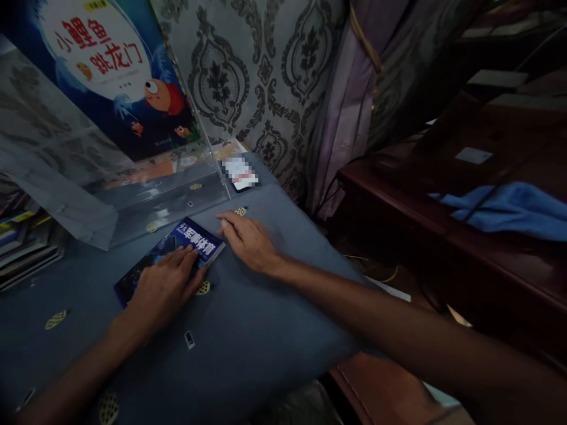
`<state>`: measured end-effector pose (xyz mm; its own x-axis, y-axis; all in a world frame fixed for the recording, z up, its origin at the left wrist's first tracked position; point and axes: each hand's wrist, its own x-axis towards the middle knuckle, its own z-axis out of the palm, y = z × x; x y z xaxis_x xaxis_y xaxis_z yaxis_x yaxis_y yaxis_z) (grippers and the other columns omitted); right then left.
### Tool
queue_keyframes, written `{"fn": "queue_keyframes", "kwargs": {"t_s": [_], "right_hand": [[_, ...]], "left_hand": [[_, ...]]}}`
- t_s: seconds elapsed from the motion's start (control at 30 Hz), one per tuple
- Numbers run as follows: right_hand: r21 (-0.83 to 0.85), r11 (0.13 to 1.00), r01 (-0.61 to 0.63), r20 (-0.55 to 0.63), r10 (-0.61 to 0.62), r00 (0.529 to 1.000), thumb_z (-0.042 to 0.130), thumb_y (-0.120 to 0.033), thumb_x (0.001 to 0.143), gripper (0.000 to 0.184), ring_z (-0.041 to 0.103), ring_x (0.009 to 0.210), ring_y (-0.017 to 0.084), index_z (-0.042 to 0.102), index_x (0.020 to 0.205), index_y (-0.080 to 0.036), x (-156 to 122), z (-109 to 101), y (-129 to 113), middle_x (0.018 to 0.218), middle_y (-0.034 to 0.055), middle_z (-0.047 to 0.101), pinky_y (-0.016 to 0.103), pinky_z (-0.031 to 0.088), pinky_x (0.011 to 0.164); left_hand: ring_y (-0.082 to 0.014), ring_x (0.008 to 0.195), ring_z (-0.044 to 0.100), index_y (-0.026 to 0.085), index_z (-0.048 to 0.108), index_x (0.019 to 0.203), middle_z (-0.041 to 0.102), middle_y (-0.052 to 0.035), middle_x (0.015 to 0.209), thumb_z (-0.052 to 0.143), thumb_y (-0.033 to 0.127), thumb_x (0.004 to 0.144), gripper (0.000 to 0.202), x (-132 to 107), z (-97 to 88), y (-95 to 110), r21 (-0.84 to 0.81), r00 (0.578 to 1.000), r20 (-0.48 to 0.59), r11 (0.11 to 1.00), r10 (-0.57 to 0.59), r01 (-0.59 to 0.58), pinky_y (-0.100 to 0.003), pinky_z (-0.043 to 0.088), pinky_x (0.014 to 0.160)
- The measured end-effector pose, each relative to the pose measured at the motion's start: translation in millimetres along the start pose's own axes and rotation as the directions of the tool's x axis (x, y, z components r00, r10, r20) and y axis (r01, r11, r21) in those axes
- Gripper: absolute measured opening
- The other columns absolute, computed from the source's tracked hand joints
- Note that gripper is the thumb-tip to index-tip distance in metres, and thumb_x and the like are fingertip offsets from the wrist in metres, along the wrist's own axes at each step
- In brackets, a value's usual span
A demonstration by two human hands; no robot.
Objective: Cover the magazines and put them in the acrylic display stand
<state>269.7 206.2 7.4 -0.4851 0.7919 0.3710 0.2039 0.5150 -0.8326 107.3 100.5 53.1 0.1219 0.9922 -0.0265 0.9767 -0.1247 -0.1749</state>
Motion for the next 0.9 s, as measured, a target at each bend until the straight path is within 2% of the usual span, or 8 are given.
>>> {"fn": "queue_keyframes", "kwargs": {"t_s": [0.13,0.37,0.63,0.9], "right_hand": [[-0.011,1.0,-0.009,0.004,0.009,1.0,0.04,-0.027,0.102,0.034,0.071,0.089,0.02,0.063,0.124,-0.018,0,-4,-2,0.094,0.006,0.076,0.036,0.052,0.083],[0.023,0.999,0.038,0.008,-0.038,0.999,0.04,-0.028,0.102,0.034,0.07,0.09,0.019,0.062,0.127,-0.021,-3,-5,-7,0.097,0.0045,0.076,0.035,0.052,0.083],[0.039,0.994,0.106,-0.001,-0.106,0.994,0.04,-0.029,0.102,0.034,0.069,0.093,0.019,0.061,0.127,-0.02,-5,-6,-10,0.101,0.0059,0.075,0.035,0.052,0.084],[-0.002,0.987,0.159,0.046,-0.158,0.986,0.039,-0.029,0.103,0.035,0.068,0.095,0.019,0.062,0.128,-0.02,-7,-5,-9,0.102,0.0052,0.075,0.035,0.051,0.089]], "left_hand": [[-0.0328,0.107,0.072,0.01,0.067,0.114,0.071,-0.019,0.12,0.048,0.025,0.1,0.028,0,-2.5,-1,-0.006,1.0,-0.006,1.0,0.004,-0.004,-0.044,0.063,0.079],[-0.0293,0.104,0.073,0.013,0.07,0.112,0.073,-0.0159,0.12,0.043,0.022,0.1,0.031,-2,2.4,-6,-0.002,0.994,-0.098,0.999,0.042,-0.042,-0.041,0.062,0.081],[-0.0326,0.108,0.072,0.012,0.07,0.111,0.072,-0.0182,0.12,0.041,0.02,0.1,0.032,-2,1.2,-5,-0.024,0.996,-0.088,0.999,0.033,-0.036,-0.045,0.062,0.082],[-0.0301,0.107,0.072,0.012,0.069,0.116,0.07,-0.0159,0.125,0.043,0.022,0.1,0.032,-2,-1.7,0,0.06,0.999,-0.031,0.998,0.019,-0.017,-0.04,0.062,0.08]]}}
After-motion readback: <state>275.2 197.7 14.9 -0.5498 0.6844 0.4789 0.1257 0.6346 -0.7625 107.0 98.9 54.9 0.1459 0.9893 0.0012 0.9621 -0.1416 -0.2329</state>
